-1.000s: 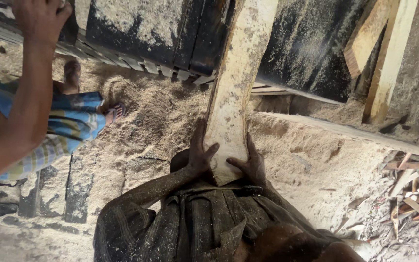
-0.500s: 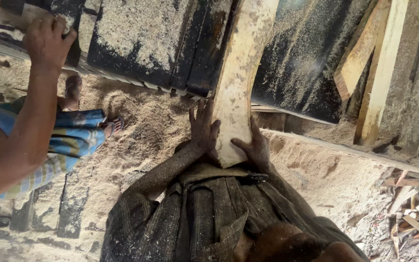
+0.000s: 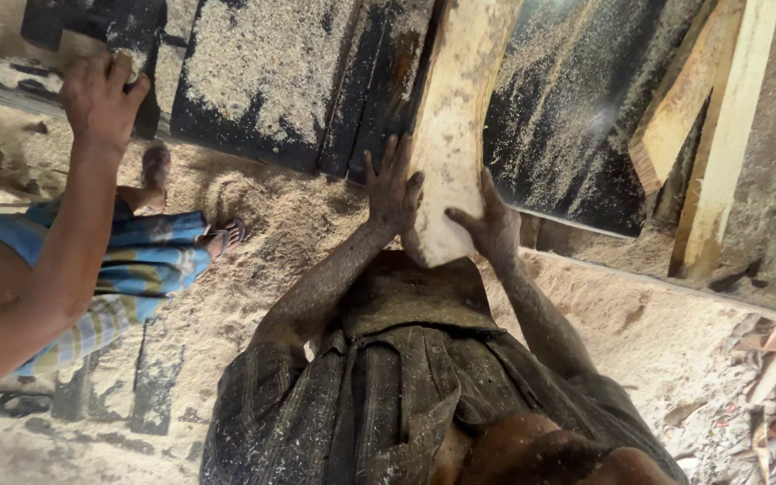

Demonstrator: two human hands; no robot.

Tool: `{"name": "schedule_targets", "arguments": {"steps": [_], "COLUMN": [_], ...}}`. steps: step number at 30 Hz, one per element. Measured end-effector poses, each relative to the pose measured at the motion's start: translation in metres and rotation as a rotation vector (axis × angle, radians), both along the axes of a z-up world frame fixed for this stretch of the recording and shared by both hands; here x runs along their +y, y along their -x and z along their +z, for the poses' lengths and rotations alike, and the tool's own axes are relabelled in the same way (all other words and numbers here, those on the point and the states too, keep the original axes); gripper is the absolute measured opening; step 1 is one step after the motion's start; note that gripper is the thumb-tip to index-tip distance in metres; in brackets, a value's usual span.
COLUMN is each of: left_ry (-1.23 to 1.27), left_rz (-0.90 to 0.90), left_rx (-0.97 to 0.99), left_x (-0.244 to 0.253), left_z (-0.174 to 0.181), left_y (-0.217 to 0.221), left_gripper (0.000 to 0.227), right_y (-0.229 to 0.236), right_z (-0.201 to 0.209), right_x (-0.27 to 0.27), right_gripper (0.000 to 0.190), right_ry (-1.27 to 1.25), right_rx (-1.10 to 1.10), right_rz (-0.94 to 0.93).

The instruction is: The person processes lumber by guiding wood pieces through machinery and stacking them in a woodworking shop.

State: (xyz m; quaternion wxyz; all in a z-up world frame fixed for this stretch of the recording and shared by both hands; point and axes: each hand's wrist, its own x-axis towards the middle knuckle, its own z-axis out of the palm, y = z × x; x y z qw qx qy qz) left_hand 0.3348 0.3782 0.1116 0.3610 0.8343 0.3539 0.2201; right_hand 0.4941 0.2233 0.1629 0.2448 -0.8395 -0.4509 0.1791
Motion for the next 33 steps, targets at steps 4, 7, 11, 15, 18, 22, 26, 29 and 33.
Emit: {"name": "schedule_targets", "arguments": {"steps": [4,7,11,15,18,22,26,29,33], "left_ry": [-0.037,-0.061,-0.127,-0.192,-0.320,-0.242,-0.171,-0.190,-0.210], "left_rz": [0.017,0.040,0.092,0.159,0.270,0.370,0.210,0.120,0.146], "left_rx": [0.037,0.094,0.173,0.193,0.329,0.402,0.536,0.593,0.505], "left_x": [0.030,0.053,0.089,0.130,0.155,0.158,0.122,0.115,0.124], "left_z": [-0.017,-0.040,-0.078,-0.105,-0.104,-0.063,-0.020,-0.011,-0.022], "left_y": [-0.032,-0.060,-0.098,-0.143,-0.171,-0.164,-0.100,-0.067,-0.069], "left_gripper": [0.078,0.080,0.078,0.079,0.080,0.079,0.087,0.105,0.106], "right_y": [-0.029,-0.049,-0.070,-0.103,-0.135,-0.172,-0.215,-0.249,-0.285], "right_z": [-0.015,-0.014,-0.005,-0.006,-0.019,-0.037,-0.047,-0.052,-0.051], "right_x": [0.020,0.042,0.069,0.104,0.129,0.159,0.203,0.233,0.269], "right_gripper": [0.094,0.083,0.066,0.060,0.056,0.053,0.051,0.049,0.056], "right_ry": [-0.186,-0.204,-0.156,-0.118,-0.179,-0.318,-0.239,-0.348,-0.357], "right_rx": [-0.055,-0.009,-0.045,0.017,-0.056,-0.233,-0.124,-0.166,-0.151], "right_rz": [0.067,0.017,-0.051,-0.100,-0.094,-0.048,-0.179,-0.116,-0.211]}}
